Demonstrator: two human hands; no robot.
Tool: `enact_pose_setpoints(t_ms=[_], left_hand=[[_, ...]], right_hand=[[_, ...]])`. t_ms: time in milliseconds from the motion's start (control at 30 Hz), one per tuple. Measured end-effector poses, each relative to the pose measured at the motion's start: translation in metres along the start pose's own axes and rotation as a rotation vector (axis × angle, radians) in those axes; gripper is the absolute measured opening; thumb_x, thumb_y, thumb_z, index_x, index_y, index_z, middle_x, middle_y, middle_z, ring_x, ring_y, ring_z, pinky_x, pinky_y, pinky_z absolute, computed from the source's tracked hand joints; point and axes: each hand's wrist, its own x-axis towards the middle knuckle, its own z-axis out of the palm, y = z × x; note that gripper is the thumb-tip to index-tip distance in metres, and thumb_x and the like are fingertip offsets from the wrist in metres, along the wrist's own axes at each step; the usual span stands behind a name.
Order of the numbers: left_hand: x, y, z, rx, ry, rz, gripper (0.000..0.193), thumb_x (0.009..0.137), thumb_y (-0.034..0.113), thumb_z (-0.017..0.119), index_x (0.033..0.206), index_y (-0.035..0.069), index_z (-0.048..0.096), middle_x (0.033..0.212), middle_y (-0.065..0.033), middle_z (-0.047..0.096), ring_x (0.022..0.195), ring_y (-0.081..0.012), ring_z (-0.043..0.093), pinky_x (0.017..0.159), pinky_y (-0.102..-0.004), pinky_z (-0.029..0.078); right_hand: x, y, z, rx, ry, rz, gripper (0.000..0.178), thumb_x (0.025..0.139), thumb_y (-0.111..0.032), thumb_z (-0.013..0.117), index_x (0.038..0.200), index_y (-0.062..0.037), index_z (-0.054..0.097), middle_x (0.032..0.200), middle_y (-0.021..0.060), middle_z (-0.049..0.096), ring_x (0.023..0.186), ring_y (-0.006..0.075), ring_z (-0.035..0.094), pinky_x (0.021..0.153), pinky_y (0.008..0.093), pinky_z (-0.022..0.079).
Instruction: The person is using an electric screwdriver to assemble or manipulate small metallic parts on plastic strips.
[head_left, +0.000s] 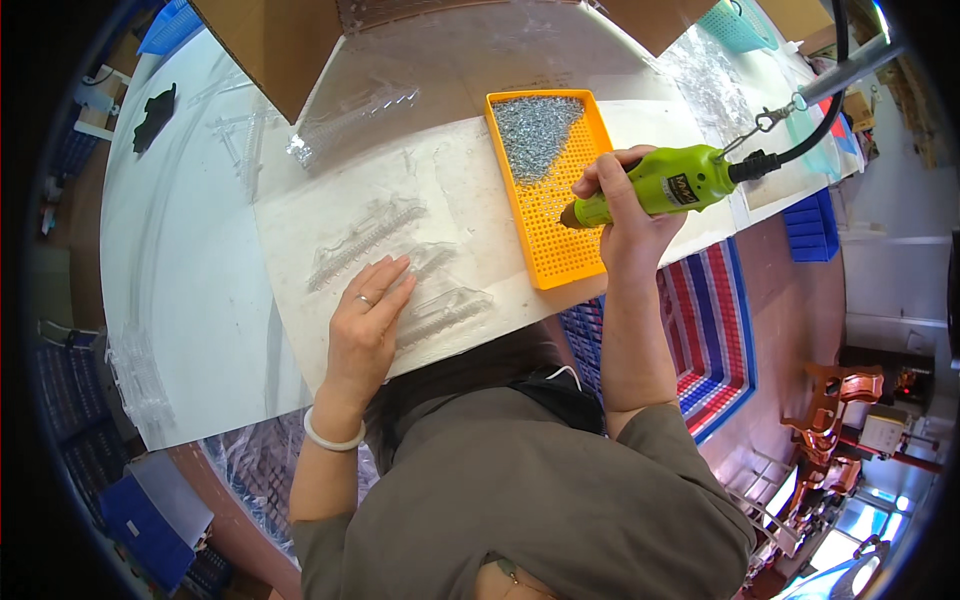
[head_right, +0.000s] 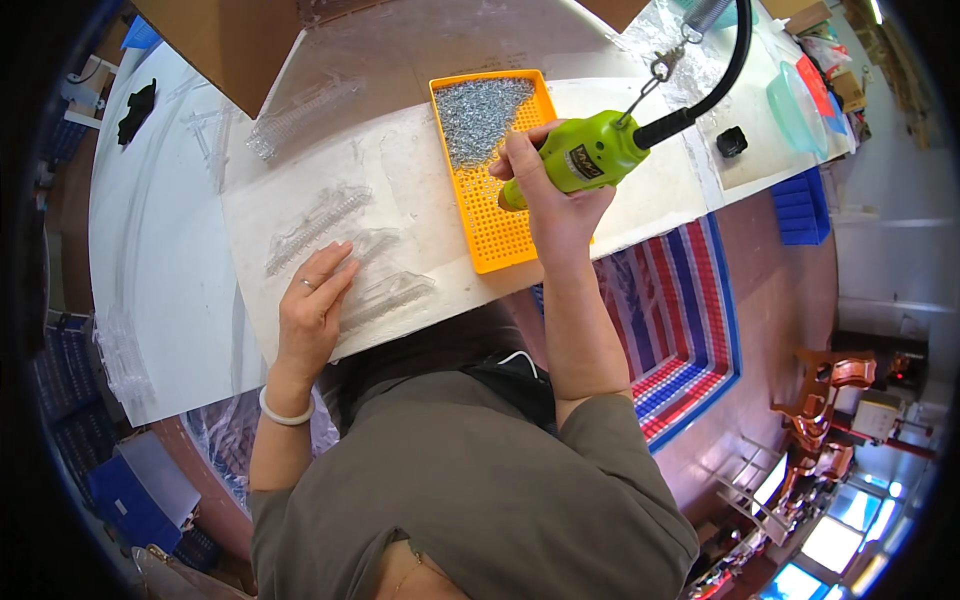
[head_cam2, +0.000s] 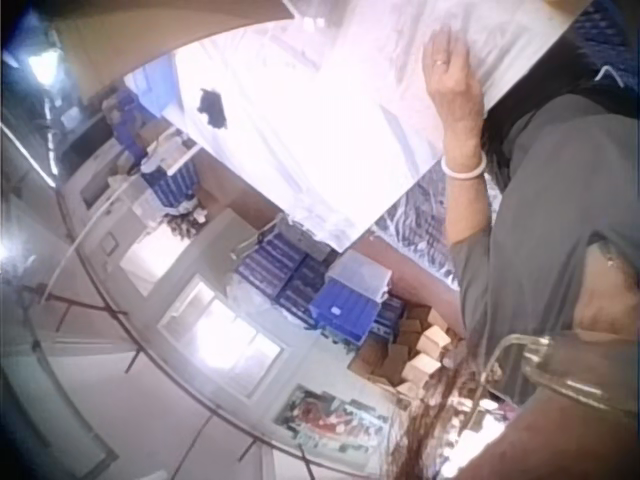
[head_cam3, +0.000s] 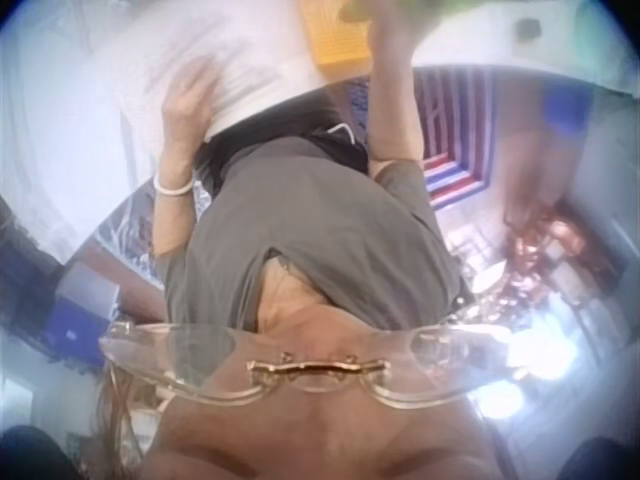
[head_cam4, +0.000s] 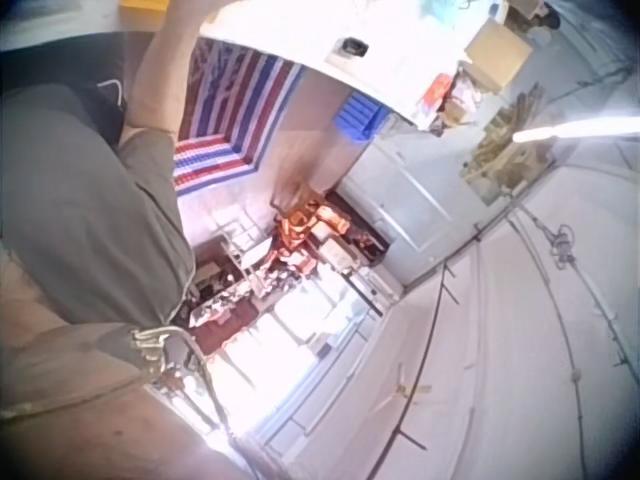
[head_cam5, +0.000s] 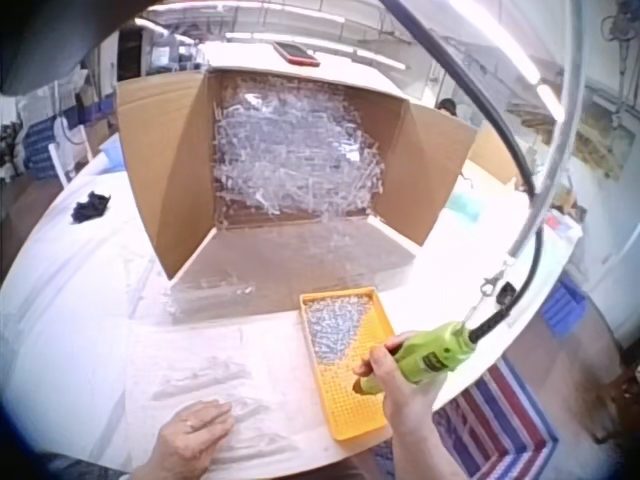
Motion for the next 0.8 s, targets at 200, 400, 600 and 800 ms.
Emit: enact_pose_setpoints(t_ms=[200, 400, 600, 800], left_hand=[[0.015, -0.002, -0.01, 0.073, -0.005, 0.021, 0.023, 0.082, -0.005, 0.061, 0.101, 0.004, 0.071, 0.119, -0.009, 0.066, 0.119, -0.0316, 0.055, 0.102, -0.0427, 0.043], [0.023, -0.044, -0.015, -0.009, 0.067, -0.146, 0.025, 0.086, 0.001, 0.061, 0.109, 0.008, 0.07, 0.121, -0.0078, 0.065, 0.118, -0.0294, 0.057, 0.109, -0.0461, 0.036], [0.035, -0.038, 0.0, -0.116, -0.007, -0.072, 0.024, 0.087, 0.001, 0.06, 0.108, 0.008, 0.07, 0.12, -0.008, 0.065, 0.115, -0.0294, 0.059, 0.11, -0.0456, 0.036], [0.035, -0.032, 0.005, 0.001, -0.009, -0.025, 0.023, 0.086, 0.002, 0.061, 0.106, 0.009, 0.071, 0.12, -0.0072, 0.064, 0.12, -0.0312, 0.055, 0.11, -0.0491, 0.034]], right_hand=[[-0.002, 0.003, -0.002, -0.022, 0.02, 0.02, 0.01, 0.084, 0.003, 0.065, 0.09, 0.0, 0.058, 0.075, 0.011, 0.064, 0.061, 0.0179, 0.065, 0.059, 0.0288, 0.055], [-0.003, 0.004, 0.0, 0.015, 0.006, -0.035, 0.01, 0.085, 0.0, 0.069, 0.089, -0.0001, 0.059, 0.074, 0.0083, 0.065, 0.063, 0.0153, 0.066, 0.06, 0.0262, 0.056], [-0.002, 0.006, -0.005, 0.011, -0.004, -0.045, 0.01, 0.085, 0.0, 0.069, 0.088, -0.0004, 0.059, 0.074, 0.0081, 0.064, 0.062, 0.0148, 0.066, 0.059, 0.0259, 0.055], [-0.004, 0.006, 0.0, -0.021, -0.065, -0.017, 0.012, 0.084, 0.001, 0.069, 0.087, -0.0021, 0.058, 0.072, 0.0066, 0.063, 0.058, 0.0129, 0.062, 0.056, 0.0251, 0.053]])
